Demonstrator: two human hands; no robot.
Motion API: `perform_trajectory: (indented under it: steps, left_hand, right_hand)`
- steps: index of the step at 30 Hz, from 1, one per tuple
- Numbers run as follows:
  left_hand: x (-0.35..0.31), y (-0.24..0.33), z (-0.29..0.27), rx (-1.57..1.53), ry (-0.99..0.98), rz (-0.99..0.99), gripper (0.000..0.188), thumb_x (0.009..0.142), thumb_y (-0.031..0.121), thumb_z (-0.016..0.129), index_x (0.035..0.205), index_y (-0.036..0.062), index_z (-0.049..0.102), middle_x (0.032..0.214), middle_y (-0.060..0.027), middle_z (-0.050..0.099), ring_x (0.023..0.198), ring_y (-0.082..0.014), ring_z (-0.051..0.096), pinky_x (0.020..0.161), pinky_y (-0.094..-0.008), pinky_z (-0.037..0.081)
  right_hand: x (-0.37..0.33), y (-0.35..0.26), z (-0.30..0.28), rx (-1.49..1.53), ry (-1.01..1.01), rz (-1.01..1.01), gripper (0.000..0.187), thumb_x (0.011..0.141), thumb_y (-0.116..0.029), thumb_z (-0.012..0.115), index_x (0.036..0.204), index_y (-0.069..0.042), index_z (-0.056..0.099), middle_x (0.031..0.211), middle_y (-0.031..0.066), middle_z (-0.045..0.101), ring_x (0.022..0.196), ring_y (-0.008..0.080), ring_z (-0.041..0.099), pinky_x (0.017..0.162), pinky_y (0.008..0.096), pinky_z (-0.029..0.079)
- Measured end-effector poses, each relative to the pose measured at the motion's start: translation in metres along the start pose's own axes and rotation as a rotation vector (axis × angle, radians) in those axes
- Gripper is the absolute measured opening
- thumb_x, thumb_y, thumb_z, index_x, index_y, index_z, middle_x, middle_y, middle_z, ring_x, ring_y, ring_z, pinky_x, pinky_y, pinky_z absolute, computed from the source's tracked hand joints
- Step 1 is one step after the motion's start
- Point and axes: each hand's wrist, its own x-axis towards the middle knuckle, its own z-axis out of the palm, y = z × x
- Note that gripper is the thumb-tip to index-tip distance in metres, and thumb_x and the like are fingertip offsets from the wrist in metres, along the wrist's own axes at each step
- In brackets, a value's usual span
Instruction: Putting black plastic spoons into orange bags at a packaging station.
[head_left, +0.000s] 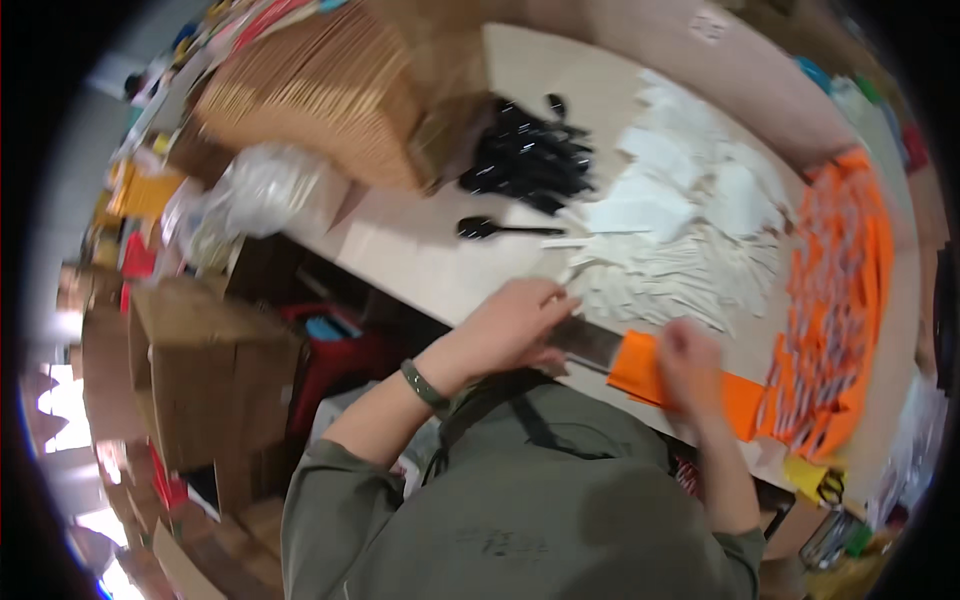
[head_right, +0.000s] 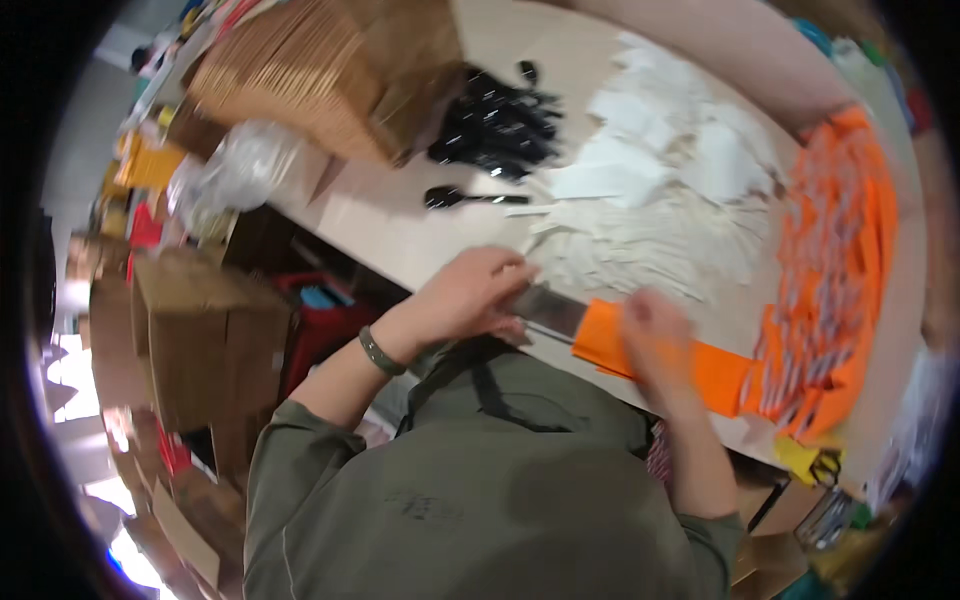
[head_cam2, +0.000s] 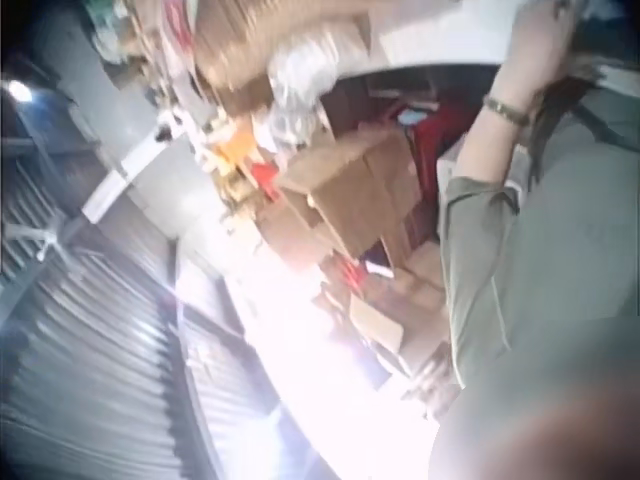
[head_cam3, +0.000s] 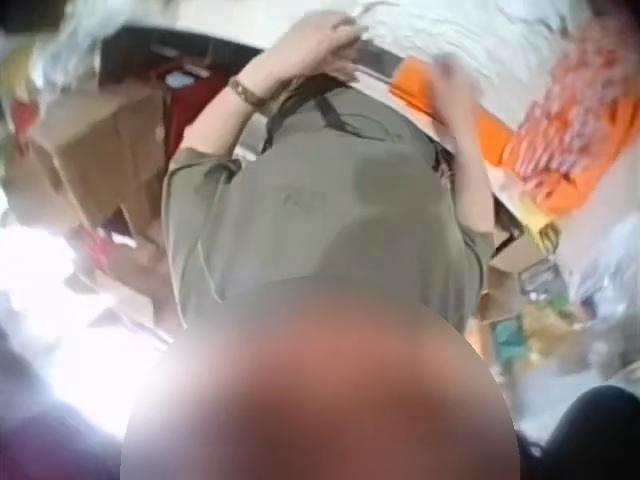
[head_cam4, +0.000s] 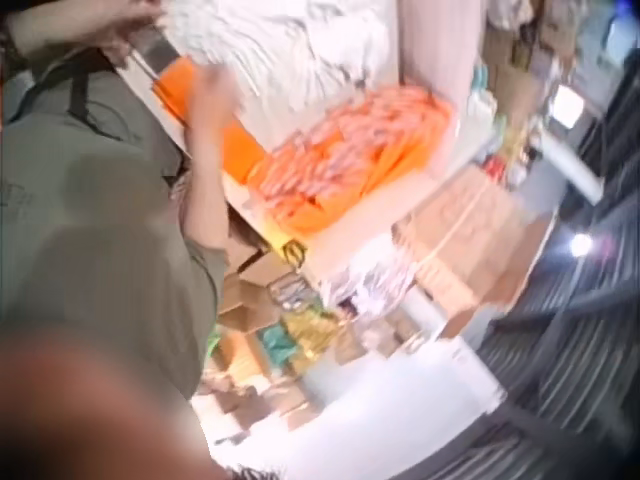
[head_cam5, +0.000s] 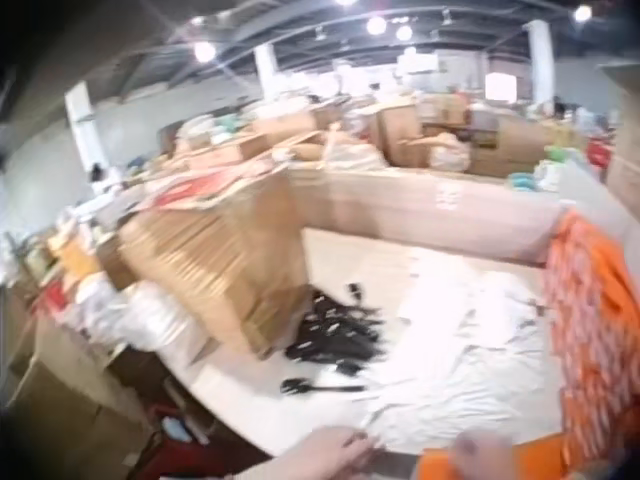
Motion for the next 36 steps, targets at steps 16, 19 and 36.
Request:
perform_trajectory:
  steps: [16,19,36]
  left_hand:
    - [-0.255,0.086,-0.017,-1.345,-0.911,-0.939,0.030,0.080,0.034,0.080,0.091,0.0092,0.068,0.072,0.0050,0.062,0.065,-0.0083,0.055,0.057,-0.0257,0.044]
    - [-0.263,0.095,0.007,-1.387,-1.416,-0.775,0.028,0.082,0.025,0.076,0.105,0.0100,0.067,0.087,0.0029,0.067,0.074,-0.0086,0.058,0.059,-0.0259,0.045]
    - [-0.244,0.032,-0.024,-0.889,-0.986,-1.090,0.038,0.074,0.025,0.073,0.107,0.0065,0.071,0.095,-0.0055,0.073,0.087,-0.0182,0.066,0.079,-0.0337,0.051]
  right_hand:
    - [0.041,0.094,-0.034,0.241,-0.054,0.024,0.009,0.098,-0.006,0.055,0.090,-0.005,0.051,0.069,-0.0031,0.043,0.054,0.0042,0.038,0.045,0.0202,0.029]
    - [0.044,0.130,-0.038,-0.090,0.126,-0.292,0.007,0.099,-0.008,0.054,0.093,-0.003,0.053,0.071,-0.0019,0.047,0.056,0.0048,0.044,0.044,0.0225,0.033]
    - [0.105,-0.004,-0.013,-0.138,0.199,-0.626,0.009,0.084,-0.009,0.067,0.091,-0.003,0.064,0.081,0.0135,0.063,0.079,0.0304,0.063,0.070,0.0384,0.050]
